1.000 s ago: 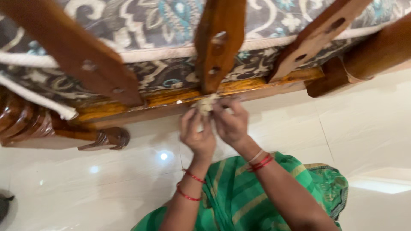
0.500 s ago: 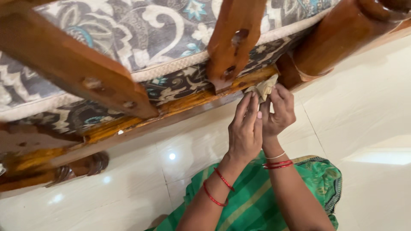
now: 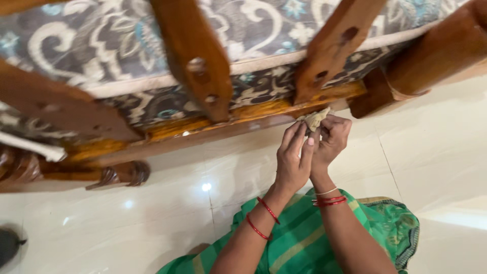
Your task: The person is cleaning a wooden bed frame using a cloth. They wipe various parts of the bed frame, including the legs and the side rails, ensuring thorough coverage.
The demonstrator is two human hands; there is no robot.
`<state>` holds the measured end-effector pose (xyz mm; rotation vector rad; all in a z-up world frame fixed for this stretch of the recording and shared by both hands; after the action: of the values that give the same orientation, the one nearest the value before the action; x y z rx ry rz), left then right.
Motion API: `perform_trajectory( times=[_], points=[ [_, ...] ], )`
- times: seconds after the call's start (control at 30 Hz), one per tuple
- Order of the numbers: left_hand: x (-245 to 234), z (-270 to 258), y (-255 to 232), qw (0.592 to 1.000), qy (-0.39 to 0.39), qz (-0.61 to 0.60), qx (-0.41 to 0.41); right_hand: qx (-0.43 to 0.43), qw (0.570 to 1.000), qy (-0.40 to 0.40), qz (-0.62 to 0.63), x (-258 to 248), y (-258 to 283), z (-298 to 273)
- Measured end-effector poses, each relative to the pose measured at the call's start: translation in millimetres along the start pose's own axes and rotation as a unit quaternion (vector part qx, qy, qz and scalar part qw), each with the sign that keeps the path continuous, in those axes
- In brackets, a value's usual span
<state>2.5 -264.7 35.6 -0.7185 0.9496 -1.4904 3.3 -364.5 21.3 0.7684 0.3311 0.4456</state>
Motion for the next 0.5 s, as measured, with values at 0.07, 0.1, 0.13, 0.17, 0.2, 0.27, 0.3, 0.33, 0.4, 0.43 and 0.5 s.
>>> perform_trajectory(
  times=[0.07,0.1,0.13,0.17,0.2,0.27,0.3,0.33,0.4,0.43,0.5],
  points=[
    [-18,-6,2,1.000,0.004,0.003,0.001,0.022,1.000,-0.009,0.018,6,-2,-13],
    [-27,-8,3,1.000,0.007,0.005,0.003,0.025,0.999,-0.026,0.030,10,-4,-18],
    [-35,-9,4,1.000,0.006,0.010,0.004,0.028,0.998,-0.043,0.041,15,-6,-23],
    [-43,-11,4,1.000,0.007,0.014,0.003,0.061,0.995,-0.058,0.060,18,-11,-27],
    [-50,-13,4,1.000,0.008,0.019,0.003,0.094,0.990,-0.074,0.078,22,-16,-31],
    [-60,-16,4,1.000,0.006,0.010,0.009,0.141,0.981,-0.072,0.110,29,-23,-42],
    [-64,-17,4,1.000,0.004,0.005,0.011,0.157,0.978,-0.054,0.123,33,-25,-48],
    [-69,-19,4,1.000,-0.008,0.000,0.004,0.172,0.975,-0.036,0.136,36,-26,-55],
    [-80,-21,4,0.999,-0.033,-0.010,-0.007,0.148,0.979,-0.027,0.136,55,-21,-74],
    [-89,-21,5,0.999,-0.039,-0.007,-0.008,0.137,0.980,-0.022,0.140,66,-17,-82],
    [-110,-25,6,0.999,-0.051,0.001,-0.014,0.239,0.952,-0.042,0.187,78,-15,-91]
  ],
)
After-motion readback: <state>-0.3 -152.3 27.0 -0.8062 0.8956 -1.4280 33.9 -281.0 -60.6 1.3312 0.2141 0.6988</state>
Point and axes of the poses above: each hand's wrist, its own z-axis towards the middle knuckle, its own x-axis out of the palm, y = z × x, the point moved 2 cm from there along z, towards the middle knuckle, and after that the axes turned 2 degrees about -y, right-handed, at the moved point
